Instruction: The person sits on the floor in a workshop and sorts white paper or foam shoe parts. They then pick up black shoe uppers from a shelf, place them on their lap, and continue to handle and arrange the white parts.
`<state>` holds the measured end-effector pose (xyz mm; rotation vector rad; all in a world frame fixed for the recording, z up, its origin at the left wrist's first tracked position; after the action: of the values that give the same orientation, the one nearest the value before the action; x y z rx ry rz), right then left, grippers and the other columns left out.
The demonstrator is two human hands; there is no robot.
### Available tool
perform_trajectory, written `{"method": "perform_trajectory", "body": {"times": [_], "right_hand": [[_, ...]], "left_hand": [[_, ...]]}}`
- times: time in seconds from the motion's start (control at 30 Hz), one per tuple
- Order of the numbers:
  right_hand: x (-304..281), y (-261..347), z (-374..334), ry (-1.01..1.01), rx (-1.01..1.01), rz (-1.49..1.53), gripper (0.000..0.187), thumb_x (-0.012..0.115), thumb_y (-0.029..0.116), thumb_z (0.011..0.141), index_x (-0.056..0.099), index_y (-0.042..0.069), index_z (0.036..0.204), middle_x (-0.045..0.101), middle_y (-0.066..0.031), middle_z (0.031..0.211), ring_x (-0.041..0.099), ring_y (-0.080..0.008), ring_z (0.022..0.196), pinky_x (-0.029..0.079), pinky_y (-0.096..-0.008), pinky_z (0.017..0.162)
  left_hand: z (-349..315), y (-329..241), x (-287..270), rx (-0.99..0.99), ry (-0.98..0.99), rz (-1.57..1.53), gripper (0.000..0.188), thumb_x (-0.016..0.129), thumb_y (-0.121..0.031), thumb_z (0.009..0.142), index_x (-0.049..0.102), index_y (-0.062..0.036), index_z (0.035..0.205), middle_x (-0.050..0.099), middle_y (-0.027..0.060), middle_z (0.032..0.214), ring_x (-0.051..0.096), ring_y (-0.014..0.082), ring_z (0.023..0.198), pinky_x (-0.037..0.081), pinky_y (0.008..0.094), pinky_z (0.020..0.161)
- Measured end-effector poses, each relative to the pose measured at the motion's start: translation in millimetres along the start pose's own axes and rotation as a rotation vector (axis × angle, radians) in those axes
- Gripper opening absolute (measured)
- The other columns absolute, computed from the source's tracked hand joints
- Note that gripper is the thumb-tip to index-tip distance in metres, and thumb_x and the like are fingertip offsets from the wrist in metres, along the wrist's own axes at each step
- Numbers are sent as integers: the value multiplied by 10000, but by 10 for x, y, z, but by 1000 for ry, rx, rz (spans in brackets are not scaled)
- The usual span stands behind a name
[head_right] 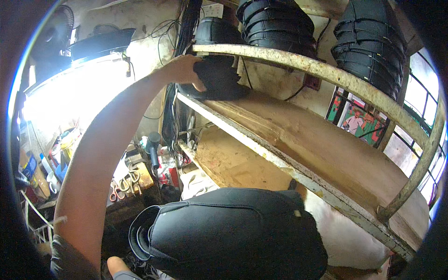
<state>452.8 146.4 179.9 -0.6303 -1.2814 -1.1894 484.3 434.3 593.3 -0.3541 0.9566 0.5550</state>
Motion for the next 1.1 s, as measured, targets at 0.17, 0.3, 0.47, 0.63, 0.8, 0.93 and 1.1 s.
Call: {"method": "perform_trajectory", "body": {"times": [0.17,0.3,0.47,0.63,0.8,0.93,1.1], "right_hand": [[-165,249,-392,-297,-240,-540,341,642,49,987,655,-95,1295,724,-199,1238,723,-273,1089,567,-389,1015],[56,524,-947,-506,-571,-833,330,649,21,982,662,-106,1287,729,-204,1234,730,-270,1087,571,-380,1014],[918,828,-1979,-798,-1200,-1221,319,659,-15,976,671,-120,1277,736,-211,1228,739,-266,1083,577,-370,1013],[2325,808,-3140,-964,-1993,-1577,308,669,-50,970,679,-133,1267,743,-217,1223,748,-262,1080,582,-359,1011],[4043,1082,-3927,-989,-2572,-1915,273,762,8,933,728,-120,1173,764,-209,1166,757,-263,1049,579,-373,1010],[4799,1477,-4346,-1286,-2506,-2028,458,960,257,769,791,-67,1046,784,-188,1070,749,-237,956,559,-360,946],[4769,2119,-4514,-1611,-1716,-1885,685,921,373,760,735,-68,1250,750,-201,1233,720,-282,1127,525,-387,1027]], "left_hand": [[106,43,98,5,77,-64,1053,964,-343,573,560,51,1462,730,245,1240,702,344,1177,541,424,1025],[-252,-287,95,103,-30,144,941,920,-322,639,577,-14,1460,740,237,1213,705,388,1161,548,471,1000],[-1299,-636,-138,168,-303,10,720,880,-325,686,677,-85,1334,718,218,1154,679,411,1127,535,512,983],[-2169,-783,-540,59,-318,-683,619,958,-188,631,746,15,1176,789,152,1029,754,236,939,570,349,890],[-2575,-937,-544,-76,-217,-1523,429,810,-210,873,713,2,1234,760,117,1096,739,206,969,594,380,885],[-2723,-1095,-530,-179,-229,-1903,430,749,-243,937,674,-1,1285,742,138,1161,738,255,1030,601,445,928],[-2854,-1620,-518,81,79,-2208,480,696,-316,976,634,-11,1341,719,155,1241,725,310,1088,588,528,966]]}}
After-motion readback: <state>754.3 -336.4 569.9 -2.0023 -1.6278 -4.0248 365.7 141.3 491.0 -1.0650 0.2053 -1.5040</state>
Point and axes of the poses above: each hand's wrist, its own z-axis towards the middle knuckle, its own x-axis out of the palm, y = z × x, the point moved 7 cm from there along z, towards the middle knuckle
